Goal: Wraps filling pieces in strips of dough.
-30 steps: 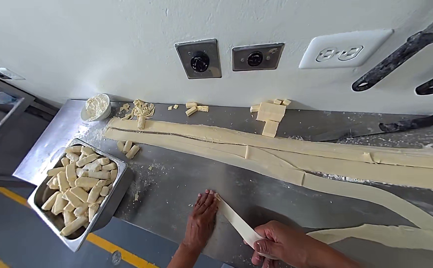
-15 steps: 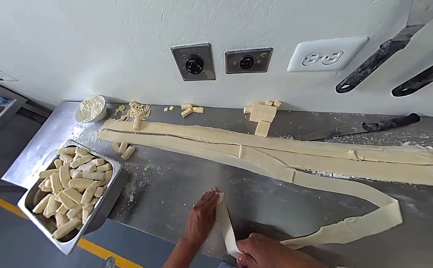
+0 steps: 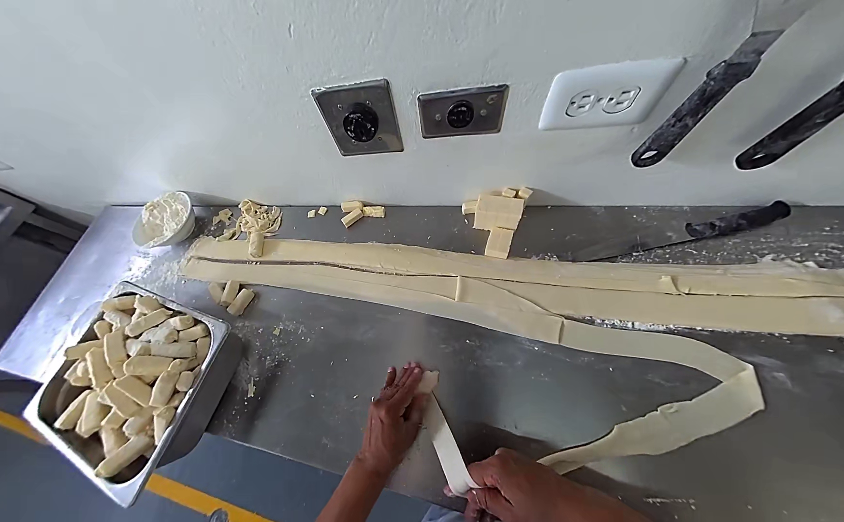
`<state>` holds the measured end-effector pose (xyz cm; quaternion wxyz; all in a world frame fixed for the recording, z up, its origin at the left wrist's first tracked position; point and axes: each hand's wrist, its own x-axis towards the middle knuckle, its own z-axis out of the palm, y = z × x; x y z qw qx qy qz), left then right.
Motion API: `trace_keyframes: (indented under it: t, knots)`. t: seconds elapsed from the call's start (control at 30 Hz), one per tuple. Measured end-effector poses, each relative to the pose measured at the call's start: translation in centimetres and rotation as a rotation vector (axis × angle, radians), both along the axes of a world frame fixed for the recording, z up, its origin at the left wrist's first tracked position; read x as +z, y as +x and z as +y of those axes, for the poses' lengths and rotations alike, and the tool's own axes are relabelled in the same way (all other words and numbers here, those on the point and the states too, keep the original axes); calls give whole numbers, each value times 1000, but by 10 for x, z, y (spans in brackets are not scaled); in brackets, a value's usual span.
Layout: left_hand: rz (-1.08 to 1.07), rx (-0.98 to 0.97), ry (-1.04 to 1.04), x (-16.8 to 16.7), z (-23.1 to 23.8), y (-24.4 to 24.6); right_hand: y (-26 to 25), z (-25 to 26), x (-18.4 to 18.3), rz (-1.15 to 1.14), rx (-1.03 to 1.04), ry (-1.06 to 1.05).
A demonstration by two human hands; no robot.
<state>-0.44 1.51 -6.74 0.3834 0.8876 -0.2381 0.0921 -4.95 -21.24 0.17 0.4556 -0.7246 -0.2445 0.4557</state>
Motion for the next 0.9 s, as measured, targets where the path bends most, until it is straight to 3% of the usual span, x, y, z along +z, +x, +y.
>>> trace_keyframes:
  t: [0.17, 0.3, 0.5, 0.6, 0.67, 0.8, 0.9]
  knots:
    - [1, 95, -36, -1, -10, -3, -3, -4, 0, 30, -20, -24]
    - [-42, -29, 48, 2, -12, -15, 4, 1, 0, 9, 76, -56]
    - [5, 23, 27, -6, -15, -11, 5, 12, -8, 8, 119, -50]
    - [-49, 67, 42, -6, -20, -12, 2, 12, -11, 92, 40, -37]
    - [-76, -14, 114, -4, -19, -19, 1, 12, -14, 163, -21, -6]
    - [5, -25, 67, 1, -14, -23, -6, 10, -17, 373, -179, 64]
    - [43, -4, 36, -1, -24, -25, -6, 6, -19, 376, -302, 71]
